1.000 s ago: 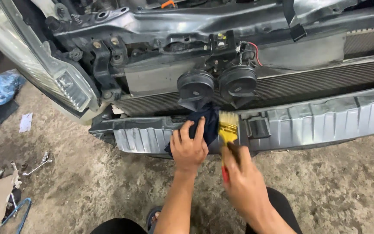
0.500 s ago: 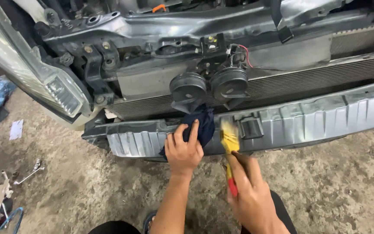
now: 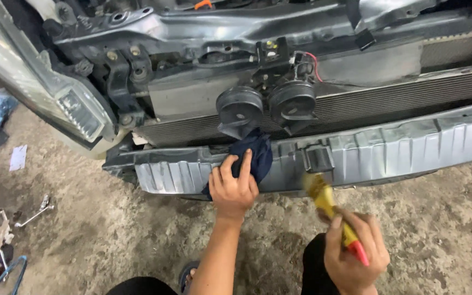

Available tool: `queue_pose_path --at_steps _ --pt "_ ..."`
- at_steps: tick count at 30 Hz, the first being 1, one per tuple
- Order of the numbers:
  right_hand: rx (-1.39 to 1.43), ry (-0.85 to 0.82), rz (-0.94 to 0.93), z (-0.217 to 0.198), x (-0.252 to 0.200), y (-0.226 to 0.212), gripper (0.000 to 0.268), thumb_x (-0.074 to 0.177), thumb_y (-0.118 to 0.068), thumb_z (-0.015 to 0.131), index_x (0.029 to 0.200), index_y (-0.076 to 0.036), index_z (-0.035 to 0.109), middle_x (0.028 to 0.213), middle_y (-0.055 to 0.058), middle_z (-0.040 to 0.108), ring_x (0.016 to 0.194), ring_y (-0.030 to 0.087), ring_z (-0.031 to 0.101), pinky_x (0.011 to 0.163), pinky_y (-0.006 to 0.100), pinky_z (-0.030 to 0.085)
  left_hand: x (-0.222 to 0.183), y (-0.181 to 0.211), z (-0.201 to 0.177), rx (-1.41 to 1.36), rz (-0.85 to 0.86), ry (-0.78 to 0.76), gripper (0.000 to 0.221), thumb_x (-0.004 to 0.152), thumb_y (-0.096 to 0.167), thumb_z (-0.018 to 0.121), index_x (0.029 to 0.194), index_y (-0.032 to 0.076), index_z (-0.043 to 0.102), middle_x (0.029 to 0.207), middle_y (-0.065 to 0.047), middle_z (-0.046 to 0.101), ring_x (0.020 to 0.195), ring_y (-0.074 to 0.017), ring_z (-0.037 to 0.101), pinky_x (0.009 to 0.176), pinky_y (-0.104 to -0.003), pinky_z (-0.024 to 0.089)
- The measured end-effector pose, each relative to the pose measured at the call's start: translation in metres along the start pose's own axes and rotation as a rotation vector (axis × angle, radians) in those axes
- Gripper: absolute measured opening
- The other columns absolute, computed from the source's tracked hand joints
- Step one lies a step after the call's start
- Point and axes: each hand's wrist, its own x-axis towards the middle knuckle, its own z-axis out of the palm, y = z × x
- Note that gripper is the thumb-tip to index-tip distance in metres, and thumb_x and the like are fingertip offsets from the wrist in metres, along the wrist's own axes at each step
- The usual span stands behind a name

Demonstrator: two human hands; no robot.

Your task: The person works under the hood of a car, first connecting a battery terminal and then manipulating a black hose near the engine. They then use a brush and a cloth to clean the front radiator and bumper area.

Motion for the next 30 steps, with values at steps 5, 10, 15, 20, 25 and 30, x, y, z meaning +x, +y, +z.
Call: queue_pose_path --at_steps 5,10,15,20,25,30 --pt "0.084 -0.153 -0.070 0.010 -0.018 0.048 0.010 0.098 -0.009 0.067 0.097 0.001 0.068 0.090 0.014 0.073 0.061 0.013 0.065 0.048 0.022 0.054 -0.004 -0.001 0.002 -0.002 0.015 0.039 0.045 0.100 0.010 0.037 0.123 0.019 0.075 0.109 -0.010 0.063 0.069 -0.0270 0.051 0.058 -0.040 0.042" --pt "0.107 -0.013 0.100 0.009 -0.014 0.053 0.015 0.108 -0.002 0.060 0.106 0.007 0.072 0.082 0.016 0.069 0.048 0.010 0.055 0.038 0.021 0.045 -0.004 -0.001 0.005 -0.001 0.002 0.031 0.043 0.099 0.011 0.040 0.124 0.020 0.074 0.110 -0.011 0.062 0.071 -0.0282 0.053 0.058 -0.042 0.042" --pt "0.111 0.056 0.080 0.004 -0.003 0.062 0.018 0.105 -0.004 0.065 0.091 0.007 0.065 0.084 0.017 0.065 0.066 0.021 0.057 0.059 0.033 0.044 -0.001 0.000 0.006 0.016 0.002 0.057 0.043 0.097 0.010 0.042 0.121 0.021 0.075 0.110 -0.009 0.062 0.072 -0.0277 0.055 0.061 -0.042 0.045" --pt "0.223 -0.158 0.003 0.006 -0.004 0.055 0.009 0.099 -0.004 0.064 0.095 0.003 0.067 0.085 0.014 0.071 0.057 0.014 0.061 0.043 0.023 0.049 -0.004 -0.001 0.007 0.009 -0.009 0.046 0.044 0.089 0.007 0.049 0.122 0.020 0.074 0.109 -0.009 0.062 0.071 -0.0273 0.052 0.058 -0.041 0.043" --pt "0.077 0.000 0.131 0.000 -0.005 0.069 0.011 0.107 -0.004 0.068 0.105 0.007 0.070 0.098 0.020 0.068 0.085 0.029 0.064 0.080 0.039 0.049 -0.004 -0.003 0.006 0.010 -0.010 0.001 0.043 0.091 0.014 0.048 0.125 0.022 0.073 0.113 -0.009 0.061 0.076 -0.0285 0.056 0.063 -0.043 0.047" --pt "0.219 -0.432 -0.259 0.002 -0.019 0.019 0.019 0.092 -0.017 0.068 0.110 -0.015 0.072 0.107 0.001 0.073 0.078 0.007 0.070 0.062 0.018 0.062 0.004 0.000 0.001 -0.014 -0.006 0.030 0.046 0.082 0.005 0.053 0.121 0.018 0.074 0.108 -0.010 0.061 0.073 -0.0276 0.056 0.059 -0.041 0.047"
